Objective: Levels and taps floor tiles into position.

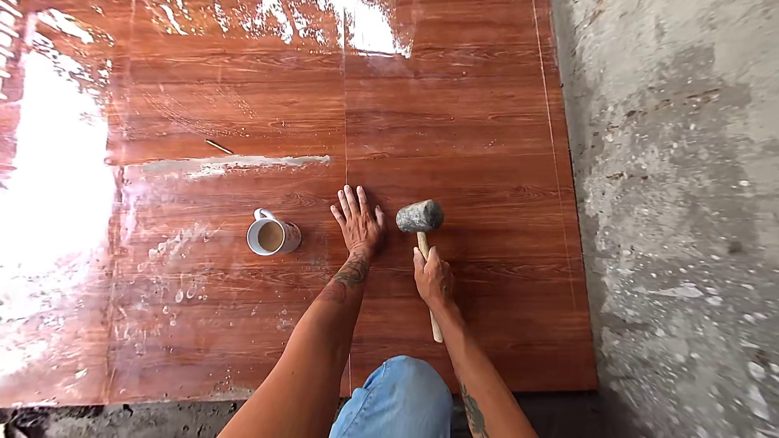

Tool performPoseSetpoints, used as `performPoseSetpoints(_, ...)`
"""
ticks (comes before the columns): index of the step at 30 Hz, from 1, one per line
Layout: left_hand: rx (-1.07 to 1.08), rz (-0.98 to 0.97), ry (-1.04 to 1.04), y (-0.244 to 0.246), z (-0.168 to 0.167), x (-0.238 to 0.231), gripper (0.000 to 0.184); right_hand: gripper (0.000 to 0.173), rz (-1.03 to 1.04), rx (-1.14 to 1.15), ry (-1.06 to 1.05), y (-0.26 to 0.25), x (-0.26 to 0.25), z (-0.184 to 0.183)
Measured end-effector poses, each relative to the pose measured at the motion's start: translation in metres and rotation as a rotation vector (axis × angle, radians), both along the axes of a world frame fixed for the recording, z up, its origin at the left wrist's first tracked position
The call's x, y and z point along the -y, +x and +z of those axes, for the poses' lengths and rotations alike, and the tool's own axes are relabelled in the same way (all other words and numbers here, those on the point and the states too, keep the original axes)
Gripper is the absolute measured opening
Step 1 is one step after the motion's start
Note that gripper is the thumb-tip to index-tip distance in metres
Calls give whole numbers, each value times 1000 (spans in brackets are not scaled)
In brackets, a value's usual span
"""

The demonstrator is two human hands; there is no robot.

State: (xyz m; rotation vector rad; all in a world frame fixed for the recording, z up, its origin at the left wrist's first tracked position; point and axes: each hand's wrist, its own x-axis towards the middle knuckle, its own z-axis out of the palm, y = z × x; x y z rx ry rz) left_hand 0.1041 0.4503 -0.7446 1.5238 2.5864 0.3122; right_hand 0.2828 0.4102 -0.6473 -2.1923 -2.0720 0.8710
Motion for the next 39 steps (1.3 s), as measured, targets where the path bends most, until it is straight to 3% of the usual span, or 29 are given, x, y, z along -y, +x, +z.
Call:
performPoseSetpoints(5,-37,10,2,0,6,-6,71,51,40,-48,110,15,27,-4)
performPoseSetpoints(22,-84,3,-23,2,9,-6,76,48,266,-65,121,61,132,-12)
performPoseSetpoints(32,-79,-11,-29,3,10,-7,79,46,199,-18,152,77,191,-6)
performPoseSetpoints(39,-119,-13,4,10,17,-7,64,49,80,34,2,66,207,0)
